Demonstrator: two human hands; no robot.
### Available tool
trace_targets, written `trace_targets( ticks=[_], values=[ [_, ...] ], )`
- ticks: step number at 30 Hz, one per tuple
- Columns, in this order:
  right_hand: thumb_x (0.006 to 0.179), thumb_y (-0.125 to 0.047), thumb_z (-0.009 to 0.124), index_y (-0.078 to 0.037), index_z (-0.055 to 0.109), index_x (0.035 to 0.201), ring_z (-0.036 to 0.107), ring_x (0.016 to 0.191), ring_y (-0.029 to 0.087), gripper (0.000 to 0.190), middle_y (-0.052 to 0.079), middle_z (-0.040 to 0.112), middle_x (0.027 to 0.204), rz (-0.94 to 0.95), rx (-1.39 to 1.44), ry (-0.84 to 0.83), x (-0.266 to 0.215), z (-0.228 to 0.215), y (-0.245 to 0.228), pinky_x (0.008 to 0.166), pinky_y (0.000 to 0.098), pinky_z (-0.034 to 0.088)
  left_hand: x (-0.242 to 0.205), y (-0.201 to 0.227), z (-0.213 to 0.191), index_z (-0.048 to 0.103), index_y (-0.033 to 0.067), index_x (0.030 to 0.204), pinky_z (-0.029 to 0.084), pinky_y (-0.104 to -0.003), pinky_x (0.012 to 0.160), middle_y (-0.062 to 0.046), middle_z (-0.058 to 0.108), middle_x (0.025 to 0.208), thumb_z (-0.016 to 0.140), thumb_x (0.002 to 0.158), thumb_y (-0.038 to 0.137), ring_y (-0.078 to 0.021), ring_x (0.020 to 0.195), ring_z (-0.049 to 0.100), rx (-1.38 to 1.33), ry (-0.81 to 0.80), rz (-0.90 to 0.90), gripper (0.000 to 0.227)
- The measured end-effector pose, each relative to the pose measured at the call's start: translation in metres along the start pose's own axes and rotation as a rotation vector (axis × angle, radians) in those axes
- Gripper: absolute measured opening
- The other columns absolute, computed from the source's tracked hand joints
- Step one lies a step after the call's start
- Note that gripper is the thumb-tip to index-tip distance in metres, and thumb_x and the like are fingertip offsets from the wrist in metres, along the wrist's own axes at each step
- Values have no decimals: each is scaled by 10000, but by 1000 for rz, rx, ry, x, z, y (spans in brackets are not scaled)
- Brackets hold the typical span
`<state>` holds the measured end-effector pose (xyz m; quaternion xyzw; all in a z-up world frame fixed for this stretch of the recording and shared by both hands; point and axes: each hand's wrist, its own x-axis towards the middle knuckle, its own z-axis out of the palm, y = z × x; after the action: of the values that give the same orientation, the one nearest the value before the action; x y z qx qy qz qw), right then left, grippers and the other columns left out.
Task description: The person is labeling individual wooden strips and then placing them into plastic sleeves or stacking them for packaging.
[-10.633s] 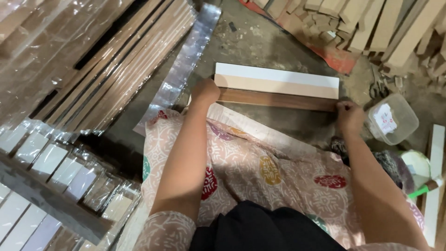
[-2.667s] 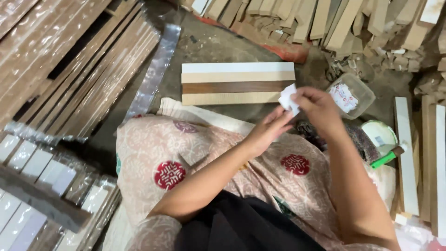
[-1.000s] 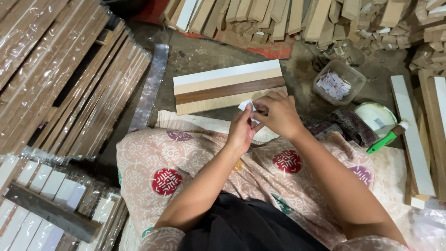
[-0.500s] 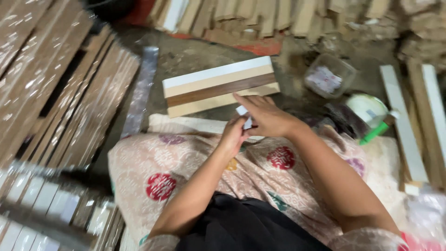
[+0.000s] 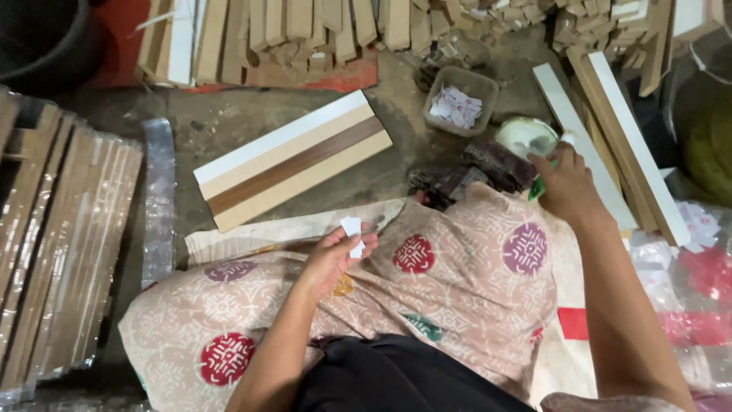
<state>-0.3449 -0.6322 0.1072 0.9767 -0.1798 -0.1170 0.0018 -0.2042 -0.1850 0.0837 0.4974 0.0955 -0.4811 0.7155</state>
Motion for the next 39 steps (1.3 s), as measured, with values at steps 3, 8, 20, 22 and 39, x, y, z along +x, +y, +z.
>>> trace_targets(
  ticks=[3, 8, 20, 22, 39],
  values=[
    [798, -282, 813, -212, 388, 1615, 414, 1261, 517, 923, 245, 406, 1425, 24, -44, 70, -18, 48, 15, 991, 657, 433, 28, -25, -23, 588, -118, 1307, 553, -407, 1020, -299, 674, 1283, 654, 911, 63, -380, 1142, 684, -108, -35, 5, 441],
    [1028, -41, 669, -100, 642, 1466, 560, 1280, 457, 443, 223, 540, 1418, -87, 316, 696, -28, 64, 16, 1009, 515, 516, 38, -31, -45, 661, -41, 1192, 468, -533, 1115, -298, 676, 1286, 668, 960, 52, -398, 1239, 643, -227, -20, 36, 250],
    [1220, -123, 512, -58, 609, 1285, 739, 880, 389, 134, 171, 719, 920, 147, 735, 815, 6, 46, 46, 838, 517, 571, 40, -27, -39, 577, 4, 1385, 522, -490, 1073, -261, 712, 1221, 666, 935, 48, -346, 1159, 688, -94, -81, 37, 460],
    [1212, -199, 506, -98, 575, 1286, 703, 930, 464, 143, 204, 707, 968, 222, 680, 704, 7, 37, 35, 864, 582, 539, 40, -28, -38, 585, -7, 1369, 529, -492, 1066, -260, 716, 1208, 667, 934, 32, -345, 1143, 695, -98, -67, 45, 445],
    [1220, -213, 488, -22, 627, 1239, 675, 918, 406, 237, 182, 618, 941, -40, 230, 776, 15, 36, 24, 872, 468, 550, 33, -24, -30, 585, -41, 1344, 518, -518, 1066, -304, 670, 1283, 659, 941, 25, -391, 1189, 667, -144, -28, 76, 416]
  ],
)
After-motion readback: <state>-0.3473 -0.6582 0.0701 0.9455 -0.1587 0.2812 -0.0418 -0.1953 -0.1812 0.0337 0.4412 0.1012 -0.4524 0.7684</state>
